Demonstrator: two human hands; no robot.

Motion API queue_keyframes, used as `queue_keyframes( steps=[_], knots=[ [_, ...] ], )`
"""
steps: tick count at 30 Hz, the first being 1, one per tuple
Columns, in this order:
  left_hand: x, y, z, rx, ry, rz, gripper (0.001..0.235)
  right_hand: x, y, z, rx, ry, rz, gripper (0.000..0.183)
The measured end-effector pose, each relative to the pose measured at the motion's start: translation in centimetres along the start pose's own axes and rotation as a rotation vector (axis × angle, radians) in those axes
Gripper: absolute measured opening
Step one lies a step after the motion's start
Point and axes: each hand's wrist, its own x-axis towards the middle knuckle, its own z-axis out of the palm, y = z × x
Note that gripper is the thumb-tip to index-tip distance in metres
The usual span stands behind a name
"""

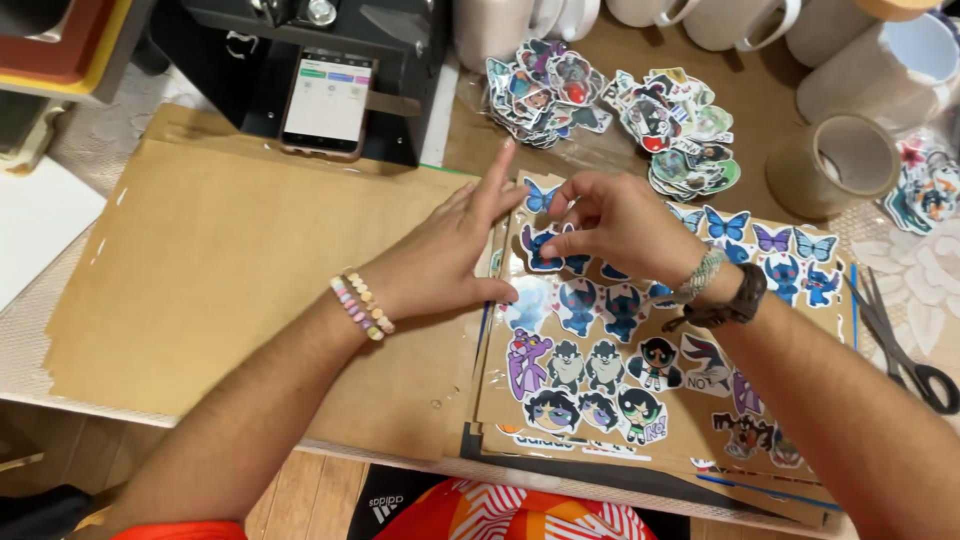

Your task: The person applies various stickers to a sheet of brown paper using clear packing tape and scissors. They cut strips of tape, place them over the stickers, and smooth them down to secure them to the paper.

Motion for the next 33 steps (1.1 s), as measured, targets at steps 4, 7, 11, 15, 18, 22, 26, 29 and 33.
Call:
queue_keyframes(
  steps=[4, 7, 11, 15, 18, 22, 26, 29, 33],
  knots=[
    [0.0, -2.0, 1.1, 0.075, 0.014, 0.051, 0.145, 1.0, 0.4, 0.7, -0.02, 0.003, -0.014, 0.044],
    [0.0, -2.4, 1.3, 0.059, 0.014, 0.055, 0.144, 1.0, -0.3, 0.8, 0.019, -0.047, 0.075, 0.042],
    [-0.1, -2.4, 1.4, 0.039, 0.004, 0.051, 0.142, 0.7, -1.4, 0.8, -0.055, -0.036, 0.136, 0.045],
    [0.0, -2.6, 1.6, 0.046, -0.004, 0.041, 0.142, 1.0, -0.9, 1.3, -0.231, 0.03, 0.088, 0.051],
    [0.0, -2.7, 1.7, 0.043, -0.001, 0.047, 0.143, 0.8, -1.7, 1.6, -0.344, 0.061, 0.065, 0.048],
    [0.0, -2.6, 1.7, 0.059, -0.011, 0.048, 0.145, 1.0, -1.9, 2.0, -0.519, 0.087, 0.012, 0.05],
    [-0.1, -2.4, 1.8, 0.059, -0.02, 0.043, 0.144, 1.5, -1.2, 2.0, -0.585, 0.163, -0.094, 0.065],
    [-0.1, -2.5, 1.8, 0.068, -0.011, 0.05, 0.142, 1.2, 0.4, 1.5, -0.464, 0.255, -0.213, 0.054],
    [-0.5, -1.9, 1.3, 0.083, 0.041, 0.151, 0.14, -1.8, 1.9, -2.7, 0.038, 0.433, -0.11, 0.03]
  ],
)
